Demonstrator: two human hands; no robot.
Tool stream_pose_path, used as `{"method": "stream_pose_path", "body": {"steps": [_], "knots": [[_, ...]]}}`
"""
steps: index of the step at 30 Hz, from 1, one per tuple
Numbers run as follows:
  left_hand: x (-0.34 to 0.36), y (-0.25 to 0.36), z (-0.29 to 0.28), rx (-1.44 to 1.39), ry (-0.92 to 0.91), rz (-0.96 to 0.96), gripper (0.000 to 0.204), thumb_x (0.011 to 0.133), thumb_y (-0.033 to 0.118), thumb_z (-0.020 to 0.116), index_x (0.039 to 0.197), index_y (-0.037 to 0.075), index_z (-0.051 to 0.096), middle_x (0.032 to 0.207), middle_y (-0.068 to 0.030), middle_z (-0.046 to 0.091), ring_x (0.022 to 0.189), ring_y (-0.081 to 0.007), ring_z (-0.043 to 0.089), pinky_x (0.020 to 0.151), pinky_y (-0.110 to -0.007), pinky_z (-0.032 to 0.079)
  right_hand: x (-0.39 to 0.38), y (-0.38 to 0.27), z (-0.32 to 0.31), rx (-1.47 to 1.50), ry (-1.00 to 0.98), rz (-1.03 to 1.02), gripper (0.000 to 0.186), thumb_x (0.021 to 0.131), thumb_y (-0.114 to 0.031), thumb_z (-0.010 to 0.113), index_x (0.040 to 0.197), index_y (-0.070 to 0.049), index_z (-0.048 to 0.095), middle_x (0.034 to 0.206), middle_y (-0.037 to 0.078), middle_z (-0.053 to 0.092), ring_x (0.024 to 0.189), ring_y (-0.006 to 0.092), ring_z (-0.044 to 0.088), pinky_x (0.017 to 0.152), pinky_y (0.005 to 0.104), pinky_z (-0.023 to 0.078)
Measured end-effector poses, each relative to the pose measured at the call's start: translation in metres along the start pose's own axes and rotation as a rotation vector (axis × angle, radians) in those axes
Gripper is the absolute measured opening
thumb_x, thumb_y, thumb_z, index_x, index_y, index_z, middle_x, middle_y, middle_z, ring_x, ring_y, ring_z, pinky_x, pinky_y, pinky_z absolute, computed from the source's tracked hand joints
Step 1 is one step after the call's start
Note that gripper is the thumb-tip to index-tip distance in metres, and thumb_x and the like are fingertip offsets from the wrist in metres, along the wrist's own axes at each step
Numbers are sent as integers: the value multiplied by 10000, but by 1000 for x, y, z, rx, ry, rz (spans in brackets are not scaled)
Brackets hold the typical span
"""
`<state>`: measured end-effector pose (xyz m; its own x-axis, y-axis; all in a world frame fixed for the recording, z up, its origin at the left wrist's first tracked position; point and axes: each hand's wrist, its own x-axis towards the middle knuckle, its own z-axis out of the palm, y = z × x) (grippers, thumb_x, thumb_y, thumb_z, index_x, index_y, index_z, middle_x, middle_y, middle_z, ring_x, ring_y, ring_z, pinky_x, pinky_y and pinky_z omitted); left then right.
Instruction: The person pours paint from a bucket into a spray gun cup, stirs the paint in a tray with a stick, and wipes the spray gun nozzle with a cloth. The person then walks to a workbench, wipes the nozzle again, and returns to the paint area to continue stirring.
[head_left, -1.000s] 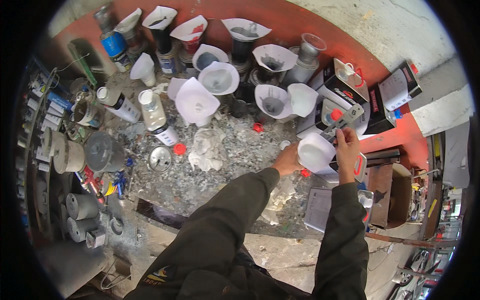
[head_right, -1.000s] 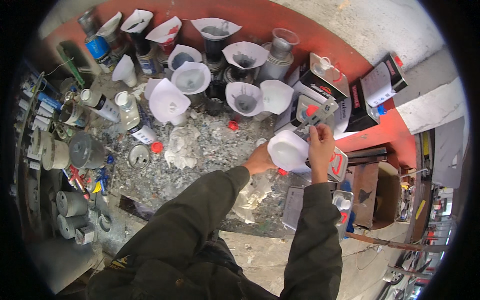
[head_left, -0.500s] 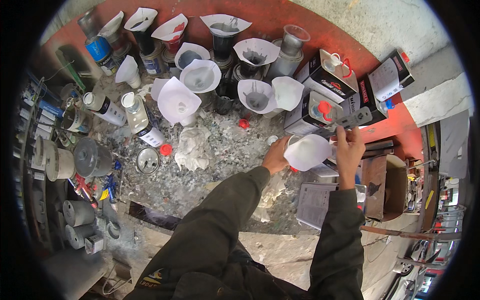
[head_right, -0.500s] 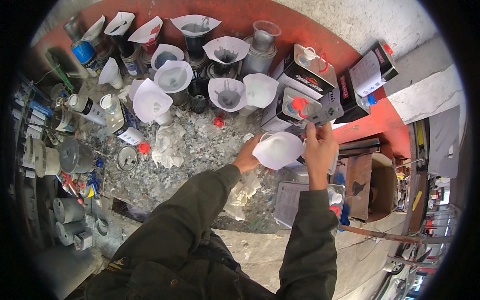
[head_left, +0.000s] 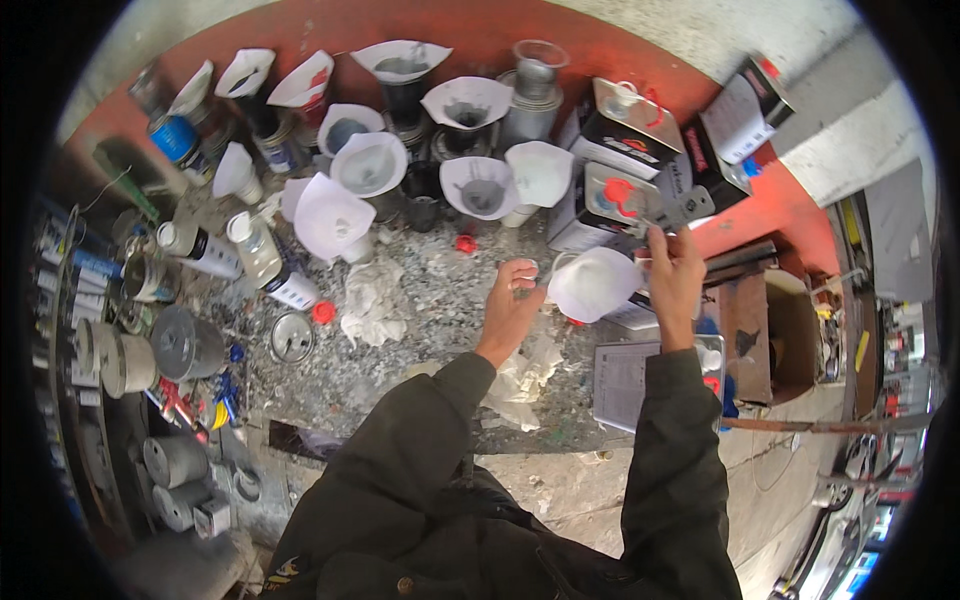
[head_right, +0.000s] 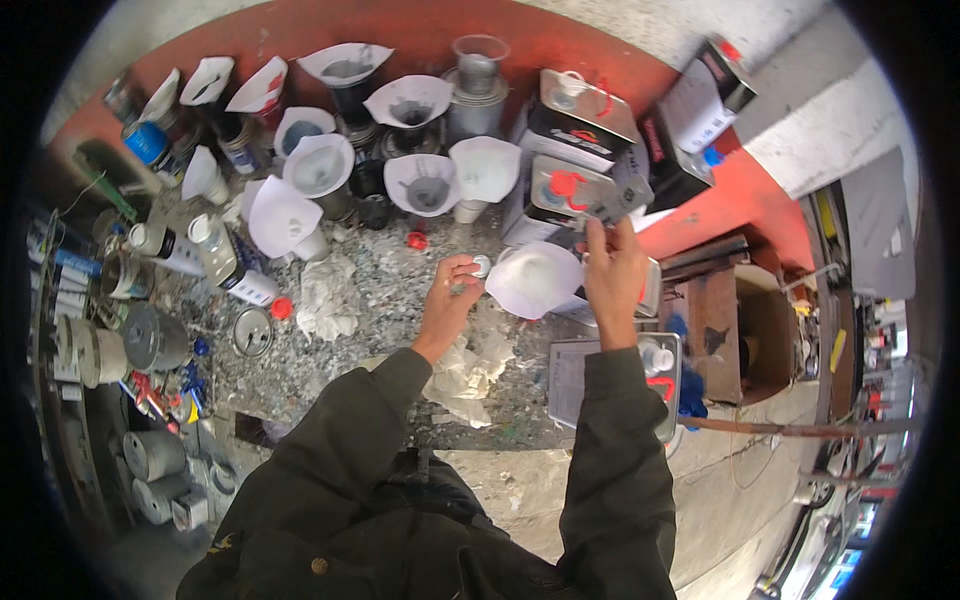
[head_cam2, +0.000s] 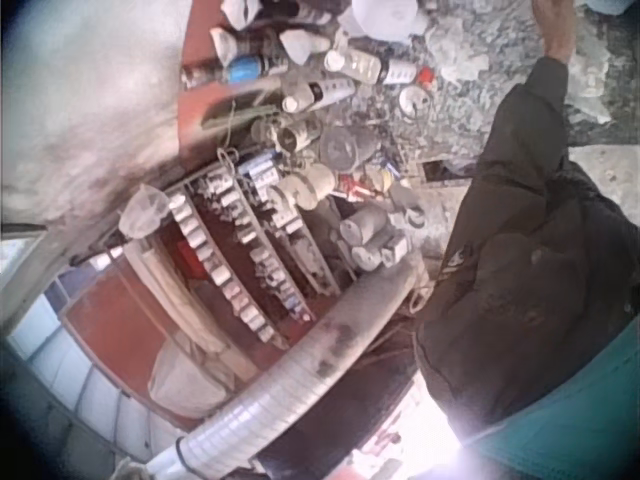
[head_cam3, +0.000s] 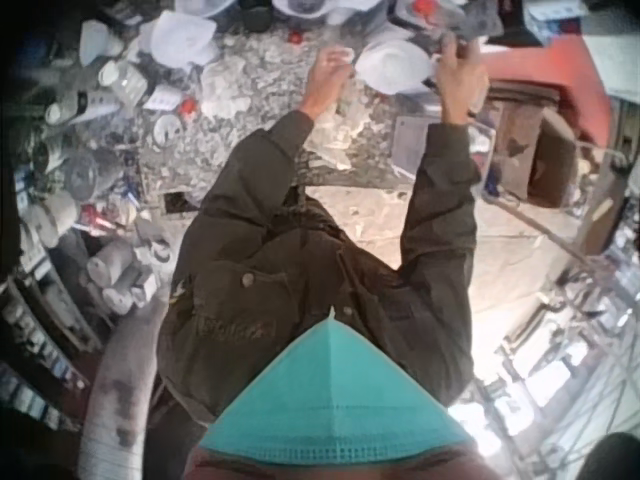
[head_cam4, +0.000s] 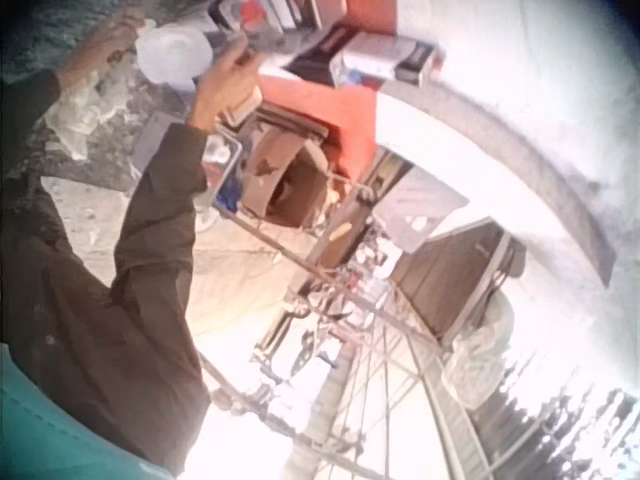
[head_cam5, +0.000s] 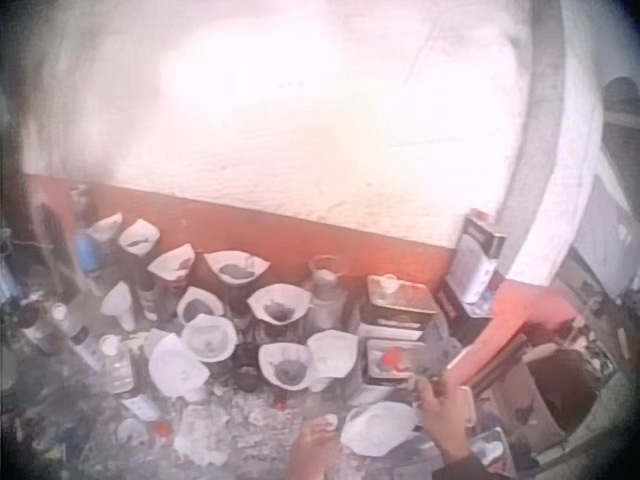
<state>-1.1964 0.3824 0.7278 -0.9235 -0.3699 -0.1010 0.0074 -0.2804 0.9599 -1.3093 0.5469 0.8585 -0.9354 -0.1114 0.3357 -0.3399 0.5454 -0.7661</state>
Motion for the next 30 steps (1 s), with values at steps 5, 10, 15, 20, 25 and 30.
{"method": "stream_pose_path", "body": {"steps": [5, 10, 15, 20, 25, 30], "knots": [[4, 28, 27, 360, 33, 133, 386, 824, 258, 754, 1088, 9, 623, 878, -112, 691, 729, -224, 655, 709, -347, 525, 1, -11, -12, -10, 12, -17, 225, 949, -208, 633, 900, 4, 577, 741, 125, 697, 645, 167, 700, 540, 298, 483], [19, 24, 20, 525, 191, 127, 206, 806, 173, 691, 895, -13, 692, 771, -187, 705, 710, -300, 711, 660, -393, 540, -1, -22, -28, -5, 87, -56, 206, 952, -195, 624, 987, 6, 599, 733, 124, 690, 649, 175, 704, 558, 302, 494], [25, 29, 15, 374, 137, -91, 220, 767, 109, 657, 871, -85, 675, 735, -186, 712, 568, -230, 710, 555, -334, 578, 0, -37, -49, 75, 157, -43, 187, 954, -147, 616, 1045, 14, 594, 756, 135, 690, 652, 180, 704, 565, 294, 507], [30, 41, 23, 471, 100, -129, 219, 756, 115, 663, 843, -86, 671, 739, -197, 712, 558, -226, 710, 552, -319, 579, -2, -65, -80, 181, 253, -56, 186, 961, -126, 611, 1059, 32, 594, 752, 105, 673, 652, 140, 683, 565, 276, 509], [38, 35, 26, 549, 77, -127, 225, 750, 117, 665, 862, -78, 659, 739, -194, 710, 552, -234, 707, 531, -322, 571, -8, -86, -109, 306, 388, -70, 170, 982, -118, 590, 1045, 39, 608, 799, 82, 672, 670, 109, 663, 598, 248, 525], [37, 42, 34, 560, 56, -138, 402, 784, 194, 711, 1060, -78, 604, 794, -186, 715, 558, -222, 702, 502, -324, 555, -38, -87, -105, 352, 420, -50, 170, 996, -121, 574, 1057, 37, 590, 834, 71, 670, 679, 127, 681, 595, 223, 535]]}}
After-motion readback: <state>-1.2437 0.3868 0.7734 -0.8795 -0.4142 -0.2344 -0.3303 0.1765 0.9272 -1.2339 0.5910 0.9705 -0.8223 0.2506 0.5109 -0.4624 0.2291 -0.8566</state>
